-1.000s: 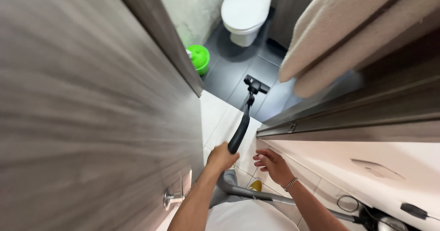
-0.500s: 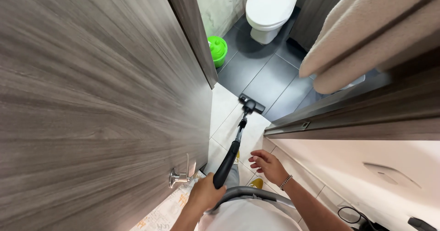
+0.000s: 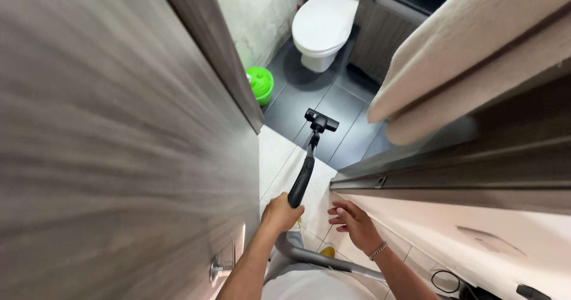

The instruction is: The person is vacuuming the floor and around a bed in a small bedroom and then enters an adjacent bathroom to vacuum the floor there.

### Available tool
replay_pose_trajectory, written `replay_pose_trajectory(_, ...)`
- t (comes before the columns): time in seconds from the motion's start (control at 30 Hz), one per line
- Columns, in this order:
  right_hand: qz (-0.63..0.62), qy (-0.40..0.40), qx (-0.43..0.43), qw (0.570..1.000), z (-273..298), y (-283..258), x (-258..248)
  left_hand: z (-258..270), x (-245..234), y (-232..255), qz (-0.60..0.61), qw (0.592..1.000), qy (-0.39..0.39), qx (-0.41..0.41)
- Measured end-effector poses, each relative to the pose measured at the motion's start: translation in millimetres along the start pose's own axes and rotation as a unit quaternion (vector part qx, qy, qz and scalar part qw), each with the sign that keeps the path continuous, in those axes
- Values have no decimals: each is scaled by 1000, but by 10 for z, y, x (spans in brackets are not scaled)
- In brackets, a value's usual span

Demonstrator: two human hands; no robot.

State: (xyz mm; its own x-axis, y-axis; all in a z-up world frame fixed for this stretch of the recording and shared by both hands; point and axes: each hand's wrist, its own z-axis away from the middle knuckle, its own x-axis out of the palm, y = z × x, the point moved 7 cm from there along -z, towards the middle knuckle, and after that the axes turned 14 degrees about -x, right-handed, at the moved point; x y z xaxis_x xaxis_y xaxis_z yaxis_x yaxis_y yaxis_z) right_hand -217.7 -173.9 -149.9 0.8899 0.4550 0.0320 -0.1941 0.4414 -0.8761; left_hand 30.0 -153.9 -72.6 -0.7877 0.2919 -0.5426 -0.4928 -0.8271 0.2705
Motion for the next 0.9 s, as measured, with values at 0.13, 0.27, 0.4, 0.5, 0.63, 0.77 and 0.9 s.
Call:
replay_pose_trajectory(0.13,-29,81,-42,995,-79,-217,-155,-348,0,406,-20,1000,-14,10)
replay_pose_trajectory(0.27,-44,139,-91,985,-202,-320,-269,-633,-21,749,-26,999,-20,21)
replay_pose_trajectory(0.4,-52,166,-96,980,-324,-286,-352,-906,-95,1063,-37,998,-17,41)
replay_pose_trajectory(0.5,-60,187,-84,977,-393,-216,-379,-1107,-118,1291,-47,997,-12,58)
replay_pose_trajectory(0.63,-63,202,-51,976,-479,-196,-396,-1258,-180,1603,-58,996,-9,71)
replay_pose_trajectory(0.77,-56,216,-12,975,-470,-154,-371,-1356,-189,1792,-58,996,-17,67)
replay_pose_trajectory(0.9,-55,224,-10,973,-451,-130,-355,-1342,-176,1800,-56,996,-21,61)
